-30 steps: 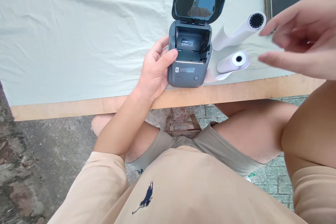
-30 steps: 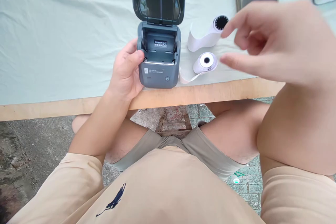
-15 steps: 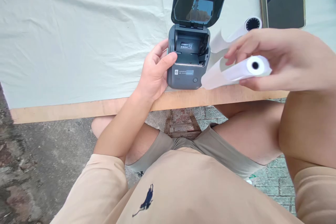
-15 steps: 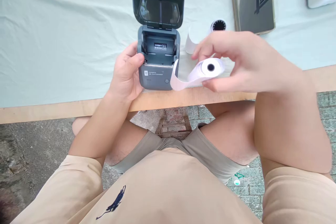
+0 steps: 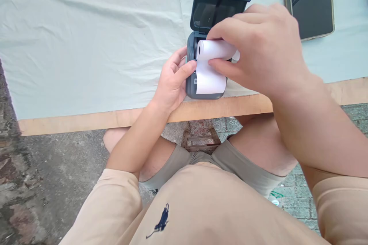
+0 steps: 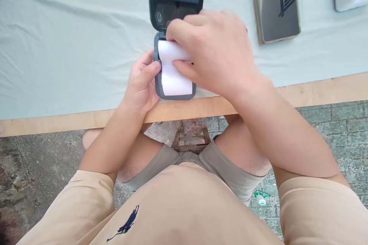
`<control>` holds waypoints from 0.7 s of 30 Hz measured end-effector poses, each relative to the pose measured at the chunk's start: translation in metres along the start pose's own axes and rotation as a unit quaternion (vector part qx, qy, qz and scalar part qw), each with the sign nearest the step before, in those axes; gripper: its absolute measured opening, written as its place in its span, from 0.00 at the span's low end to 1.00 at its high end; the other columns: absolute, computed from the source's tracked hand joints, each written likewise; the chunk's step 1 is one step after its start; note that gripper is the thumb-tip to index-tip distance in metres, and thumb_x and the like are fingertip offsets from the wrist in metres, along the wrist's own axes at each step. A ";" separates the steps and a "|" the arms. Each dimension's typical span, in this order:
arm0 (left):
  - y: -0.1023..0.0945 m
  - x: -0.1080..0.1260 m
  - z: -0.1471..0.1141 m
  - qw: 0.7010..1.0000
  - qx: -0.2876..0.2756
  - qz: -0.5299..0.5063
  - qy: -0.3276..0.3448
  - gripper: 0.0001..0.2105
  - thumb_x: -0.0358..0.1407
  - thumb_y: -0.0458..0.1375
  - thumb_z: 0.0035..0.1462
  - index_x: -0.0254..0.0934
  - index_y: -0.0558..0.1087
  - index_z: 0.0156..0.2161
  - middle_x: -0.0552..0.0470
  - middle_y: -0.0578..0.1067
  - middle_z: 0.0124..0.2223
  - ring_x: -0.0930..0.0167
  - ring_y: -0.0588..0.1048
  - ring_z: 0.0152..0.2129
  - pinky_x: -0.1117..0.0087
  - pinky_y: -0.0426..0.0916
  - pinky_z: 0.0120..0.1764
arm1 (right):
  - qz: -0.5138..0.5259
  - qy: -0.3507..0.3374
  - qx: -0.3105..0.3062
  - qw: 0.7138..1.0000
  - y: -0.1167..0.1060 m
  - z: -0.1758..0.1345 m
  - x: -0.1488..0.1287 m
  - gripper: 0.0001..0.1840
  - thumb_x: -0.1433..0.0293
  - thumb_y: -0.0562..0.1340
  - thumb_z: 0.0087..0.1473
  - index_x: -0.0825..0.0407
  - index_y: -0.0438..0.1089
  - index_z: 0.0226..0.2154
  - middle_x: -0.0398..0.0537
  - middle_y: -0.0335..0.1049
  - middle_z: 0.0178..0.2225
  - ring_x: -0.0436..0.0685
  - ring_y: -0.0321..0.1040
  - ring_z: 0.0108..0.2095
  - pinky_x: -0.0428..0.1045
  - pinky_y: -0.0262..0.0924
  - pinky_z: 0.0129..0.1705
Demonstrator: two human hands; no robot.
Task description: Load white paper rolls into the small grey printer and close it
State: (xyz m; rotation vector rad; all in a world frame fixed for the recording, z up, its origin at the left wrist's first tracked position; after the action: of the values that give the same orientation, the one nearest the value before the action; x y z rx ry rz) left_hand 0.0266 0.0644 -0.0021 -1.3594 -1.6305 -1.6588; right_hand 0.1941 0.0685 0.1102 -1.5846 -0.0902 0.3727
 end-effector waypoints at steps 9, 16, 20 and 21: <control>0.000 -0.002 0.001 1.000 -0.012 -0.007 -0.002 0.29 0.51 0.76 0.56 0.41 0.73 0.56 0.47 0.85 0.58 0.50 0.70 0.77 0.51 0.79 0.70 | 0.018 -0.069 0.026 0.997 0.005 -0.007 0.002 0.20 0.52 0.63 0.69 0.42 0.75 0.56 0.53 0.80 0.53 0.71 0.74 0.58 0.64 0.64 0.54; -0.009 -0.009 0.009 0.995 -0.067 0.071 0.015 0.44 0.59 0.80 0.45 0.43 0.71 0.61 0.44 0.80 0.67 0.45 0.73 0.75 0.49 0.79 0.69 | 0.042 -0.238 0.068 0.968 0.018 -0.029 0.001 0.11 0.56 0.64 0.73 0.42 0.77 0.40 0.40 0.81 0.41 0.62 0.75 0.53 0.60 0.56 0.52; -0.023 -0.022 0.019 0.987 -0.096 0.118 0.048 0.50 0.58 0.82 0.43 0.44 0.66 0.67 0.41 0.76 0.72 0.44 0.75 0.72 0.47 0.79 0.69 | 0.093 -0.193 0.202 0.956 -0.008 -0.028 0.007 0.20 0.54 0.57 0.76 0.47 0.77 0.40 0.46 0.81 0.47 0.63 0.77 0.52 0.61 0.61 0.52; -0.026 -0.026 0.021 0.985 -0.108 0.124 0.056 0.52 0.58 0.82 0.43 0.45 0.65 0.68 0.41 0.75 0.73 0.44 0.75 0.73 0.47 0.79 0.69 | 0.103 -0.158 0.218 0.957 -0.016 -0.026 0.011 0.21 0.53 0.56 0.76 0.47 0.78 0.46 0.49 0.79 0.53 0.66 0.76 0.57 0.61 0.63 0.54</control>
State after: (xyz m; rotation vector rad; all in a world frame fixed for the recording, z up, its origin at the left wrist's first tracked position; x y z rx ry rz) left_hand 0.0221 0.0812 -0.0412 -1.4730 -1.1929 -1.7626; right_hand 0.2142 0.0477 0.1236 -1.0888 -0.0812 0.7563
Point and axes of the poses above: each hand's wrist, its own z-axis towards the middle knuckle, its own y-axis out of the palm, x = y × z, the point moved 5 cm from there along z, towards the middle knuckle
